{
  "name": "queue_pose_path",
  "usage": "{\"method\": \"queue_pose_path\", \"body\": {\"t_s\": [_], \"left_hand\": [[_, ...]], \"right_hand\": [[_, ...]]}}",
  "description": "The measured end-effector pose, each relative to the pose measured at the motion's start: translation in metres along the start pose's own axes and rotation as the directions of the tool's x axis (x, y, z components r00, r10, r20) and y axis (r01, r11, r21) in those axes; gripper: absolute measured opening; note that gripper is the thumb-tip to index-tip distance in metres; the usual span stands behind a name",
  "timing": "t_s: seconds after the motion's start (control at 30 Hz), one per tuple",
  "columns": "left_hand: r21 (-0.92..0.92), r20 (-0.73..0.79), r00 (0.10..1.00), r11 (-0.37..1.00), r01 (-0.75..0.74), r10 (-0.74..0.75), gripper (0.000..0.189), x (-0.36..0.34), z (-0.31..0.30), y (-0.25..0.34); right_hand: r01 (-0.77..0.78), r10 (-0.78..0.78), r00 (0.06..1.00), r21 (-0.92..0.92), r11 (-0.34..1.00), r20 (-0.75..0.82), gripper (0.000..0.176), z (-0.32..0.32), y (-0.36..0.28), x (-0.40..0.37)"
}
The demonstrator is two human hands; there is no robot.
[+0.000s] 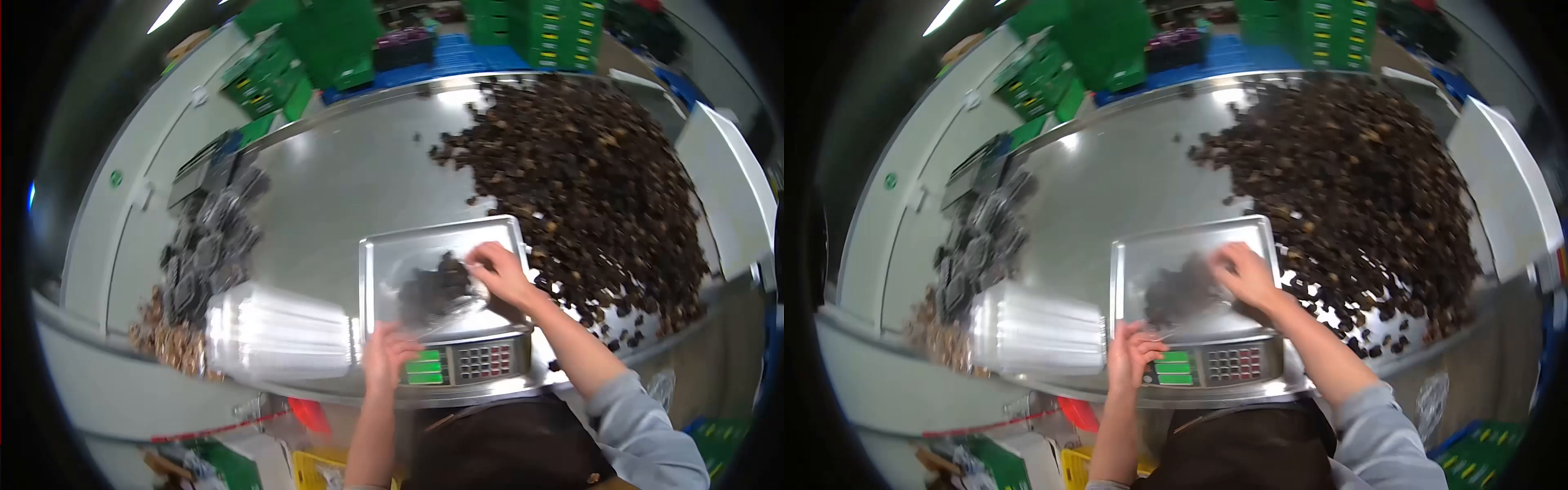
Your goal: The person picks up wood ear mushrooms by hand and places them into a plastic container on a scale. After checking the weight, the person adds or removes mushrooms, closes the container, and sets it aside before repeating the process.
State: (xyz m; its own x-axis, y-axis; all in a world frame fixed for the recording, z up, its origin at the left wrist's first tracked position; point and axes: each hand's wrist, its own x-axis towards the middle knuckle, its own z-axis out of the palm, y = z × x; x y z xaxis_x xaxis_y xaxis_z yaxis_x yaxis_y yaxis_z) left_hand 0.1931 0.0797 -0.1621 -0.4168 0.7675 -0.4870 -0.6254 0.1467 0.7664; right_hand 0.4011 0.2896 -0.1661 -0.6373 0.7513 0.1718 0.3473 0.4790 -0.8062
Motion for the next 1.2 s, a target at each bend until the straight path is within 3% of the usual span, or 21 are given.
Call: {"method": "queue_pose_path", "body": {"t_s": [0.03, 0.1, 0.13, 0.17, 0.3, 0.43, 0.53, 0.6, 0.63, 0.67, 0.7, 0.77, 0.8, 0.83, 0.87, 0.9, 0.93, 1.03, 1.07, 1.1, 1.2], "left_hand": [[-0.059, 0.059, 0.998, 0.998, 0.004, -0.001, 0.025, 0.0, -0.004, -0.002], [0.062, -0.003, 0.997, 0.995, -0.078, 0.078, 0.023, -0.001, -0.006, -0.002], [0.202, -0.002, 0.994, 0.974, -0.105, 0.108, 0.021, 0.001, -0.005, -0.003], [0.197, -0.026, 0.991, 0.973, -0.123, 0.13, 0.021, 0.001, -0.004, -0.006], [0.125, 0.027, 0.999, 0.992, -0.024, 0.021, 0.005, -0.001, 0.009, -0.004], [0.176, 0.044, 0.994, 0.979, -0.107, 0.101, 0.005, -0.029, 0.028, 0.021], [-0.073, 0.028, 0.957, 0.956, -0.286, 0.288, 0.008, -0.044, 0.014, 0.079], [-0.238, 0.119, 0.822, 0.819, -0.522, 0.558, 0.009, -0.033, -0.031, 0.136], [-0.267, 0.003, 0.795, 0.766, -0.585, 0.607, 0.01, -0.029, -0.051, 0.174], [-0.098, -0.319, 0.687, 0.698, -0.709, 0.653, 0.021, -0.033, -0.029, 0.219], [0.148, -0.138, 0.573, 0.589, -0.794, 0.808, 0.036, -0.028, -0.04, 0.254], [-0.238, -0.384, 0.695, 0.662, -0.711, 0.608, 0.046, -0.024, -0.043, 0.301], [-0.235, -0.38, 0.698, 0.667, -0.707, 0.607, 0.046, -0.026, -0.052, 0.302], [0.353, -0.287, 0.624, 0.686, -0.637, 0.727, 0.051, -0.025, -0.062, 0.297], [0.822, -0.125, 0.604, 0.423, -0.381, 0.787, 0.056, -0.026, -0.075, 0.287], [0.974, 0.105, 0.597, 0.038, -0.221, 0.796, 0.061, -0.028, -0.091, 0.27], [0.975, 0.206, 0.563, -0.214, -0.053, 0.8, 0.066, -0.039, -0.088, 0.247], [0.917, -0.054, 0.791, -0.283, 0.28, 0.609, 0.067, -0.067, -0.058, 0.214], [0.9, 0.122, 0.699, -0.376, 0.222, 0.705, 0.054, -0.053, -0.108, 0.204], [0.9, 0.053, 0.75, -0.357, 0.25, 0.659, 0.041, -0.059, -0.087, 0.211], [1.0, 0.001, 0.851, -0.014, 0.007, 0.524, 0.041, -0.05, -0.112, 0.23]], "right_hand": [[0.084, -0.085, 0.996, -0.025, 0.996, -0.028, 0.035, 0.0, 0.004, -0.015], [-0.102, 0.103, 0.994, 0.033, 0.994, -0.04, 0.036, -0.007, -0.02, -0.033], [-0.352, 0.33, 0.928, 0.121, 0.928, 0.173, 0.037, -0.019, -0.033, -0.034], [-0.589, 0.502, 0.77, 0.139, 0.796, 0.393, 0.038, -0.026, -0.039, -0.033], [-0.558, 0.5, 0.824, 0.541, 0.629, 0.267, 0.025, 0.006, -0.009, -0.039], [-0.616, 0.53, 0.771, 0.627, 0.478, 0.353, 0.026, -0.005, -0.024, -0.036], [-0.41, 0.28, 0.911, 0.734, 0.541, 0.302, 0.035, -0.017, -0.078, -0.034], [-0.344, 0.223, 0.939, 0.745, 0.571, 0.263, 0.035, -0.026, -0.085, -0.03], [-0.335, 0.219, 0.942, 0.751, 0.569, 0.255, 0.034, -0.029, -0.083, -0.03], [-0.361, 0.246, 0.932, 0.736, 0.572, 0.266, 0.03, -0.031, -0.081, -0.031], [-0.367, 0.255, 0.93, 0.736, 0.569, 0.266, 0.03, -0.029, -0.08, -0.035], [-0.449, 0.305, 0.893, 0.676, 0.584, 0.33, 0.026, -0.022, -0.078, -0.043], [-0.449, 0.304, 0.893, 0.708, 0.545, 0.332, 0.023, -0.016, -0.078, -0.051], [-0.481, 0.287, 0.877, 0.696, 0.533, 0.386, 0.022, -0.015, -0.079, -0.057], [-0.502, 0.286, 0.864, 0.68, 0.534, 0.413, 0.021, -0.014, -0.079, -0.064], [-0.526, 0.29, 0.849, 0.662, 0.533, 0.441, 0.02, -0.013, -0.078, -0.071], [-0.549, 0.304, 0.834, 0.634, 0.545, 0.461, 0.022, -0.015, -0.077, -0.077], [-0.547, 0.342, 0.837, 0.619, 0.563, 0.428, 0.022, -0.019, -0.066, -0.093], [-0.537, 0.324, 0.843, 0.624, 0.568, 0.43, 0.024, -0.018, -0.058, -0.1], [-0.525, 0.314, 0.85, 0.627, 0.576, 0.423, 0.026, -0.015, -0.048, -0.105], [-0.532, 0.357, 0.847, 0.603, 0.595, 0.394, 0.027, -0.016, -0.052, -0.118]]}}
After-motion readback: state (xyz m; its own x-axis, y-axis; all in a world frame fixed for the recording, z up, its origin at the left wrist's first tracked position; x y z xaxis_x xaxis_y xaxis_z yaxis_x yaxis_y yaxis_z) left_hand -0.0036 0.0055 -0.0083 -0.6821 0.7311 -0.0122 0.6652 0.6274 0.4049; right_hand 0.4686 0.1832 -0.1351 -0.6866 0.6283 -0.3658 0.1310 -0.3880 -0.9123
